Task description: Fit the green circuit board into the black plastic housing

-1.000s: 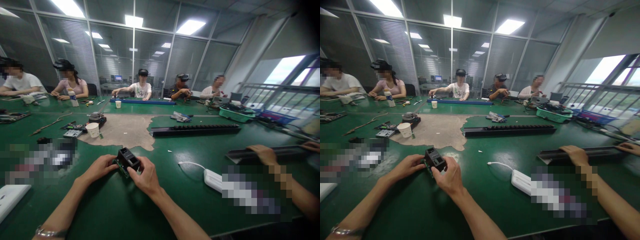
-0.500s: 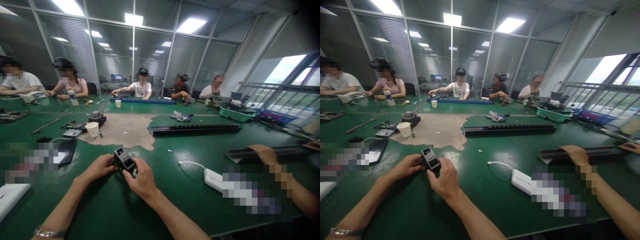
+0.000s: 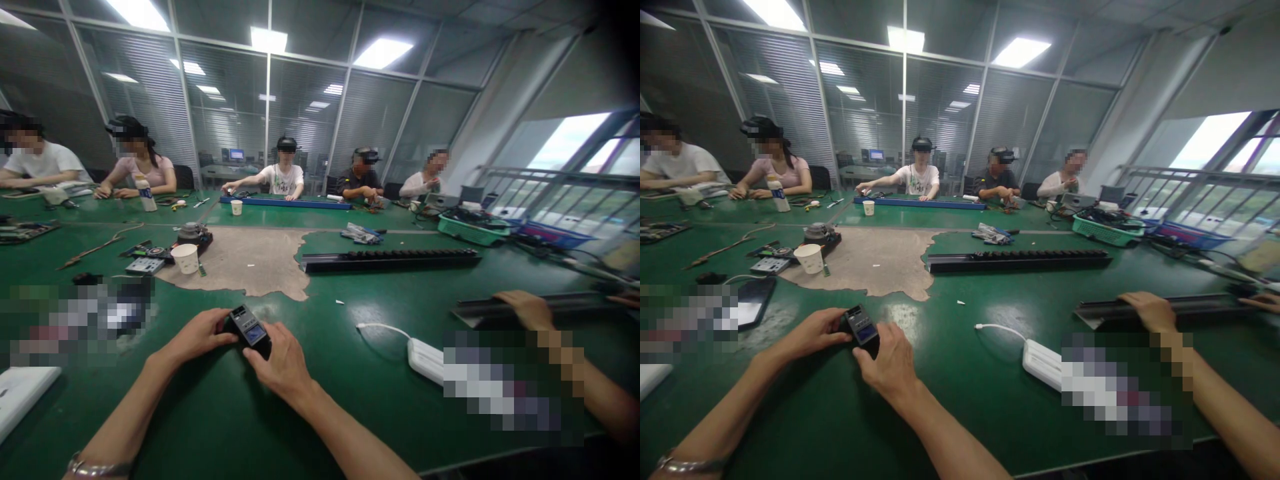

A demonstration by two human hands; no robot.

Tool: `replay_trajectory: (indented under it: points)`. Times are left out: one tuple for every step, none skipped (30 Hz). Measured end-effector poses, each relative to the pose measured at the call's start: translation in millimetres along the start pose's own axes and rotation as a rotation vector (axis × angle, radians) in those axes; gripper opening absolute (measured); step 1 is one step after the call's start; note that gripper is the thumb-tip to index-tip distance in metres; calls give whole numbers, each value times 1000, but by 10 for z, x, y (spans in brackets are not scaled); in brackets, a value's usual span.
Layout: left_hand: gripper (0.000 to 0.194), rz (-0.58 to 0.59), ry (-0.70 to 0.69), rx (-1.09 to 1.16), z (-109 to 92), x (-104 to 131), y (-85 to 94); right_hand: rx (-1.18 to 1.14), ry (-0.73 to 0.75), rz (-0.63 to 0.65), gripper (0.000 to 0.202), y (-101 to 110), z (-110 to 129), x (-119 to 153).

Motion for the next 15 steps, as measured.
replay_trajectory:
  points:
    - [34, -5, -1, -5, -1, -3, -3, 6, -4, 5, 32, -1, -5, -1]
    - [33, -7, -4, -10, -1, -7, -6, 12, -7, 9, 28, -3, -10, -1]
    - [33, -8, -5, -16, 2, -10, -9, 17, -8, 10, 26, -6, -14, -1]
    - [32, -6, -5, -23, 5, -12, -10, 22, -8, 9, 26, -10, -17, 0]
    - [32, -4, -4, -29, 9, -14, -11, 28, -8, 5, 25, -15, -19, 2]
    - [32, -3, -2, -34, 11, -13, -9, 35, -7, 0, 25, -21, -20, 6]
    - [31, -2, -1, -38, 10, -12, -7, 43, -6, -5, 25, -28, -22, 9]
    - [31, -3, -1, -40, 8, -11, -4, 50, -7, -10, 24, -34, -23, 14]
    - [30, -4, -3, -41, 5, -9, -1, 56, -8, -16, 24, -40, -24, 18]
    - [30, -3, -5, -42, 1, -7, 1, 58, -7, -19, 24, -43, -25, 21]
    - [29, -4, -7, -44, -2, -6, 2, 55, -6, -23, 24, -45, -25, 24]
    - [28, -6, -7, -46, -3, -6, 2, 48, -3, -25, 23, -44, -25, 26]
    - [28, -7, -6, -48, -1, -7, 0, 35, 0, -26, 24, -40, -25, 27]
    - [28, -7, -4, -48, 2, -8, -3, 17, 3, -25, 24, -35, -24, 26]
    - [28, -7, -3, -44, 8, -10, -7, -3, 7, -26, 24, -28, -22, 24]
Point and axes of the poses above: each hand's wrist, its own x-axis away from the middle knuckle, its own y-axis out of the back of the hand, z = x × y, the point moved 3 cm from there along -x, towards the middle knuckle, and after that the axes turned 7 degrees about -z, right-handed, at the moved point
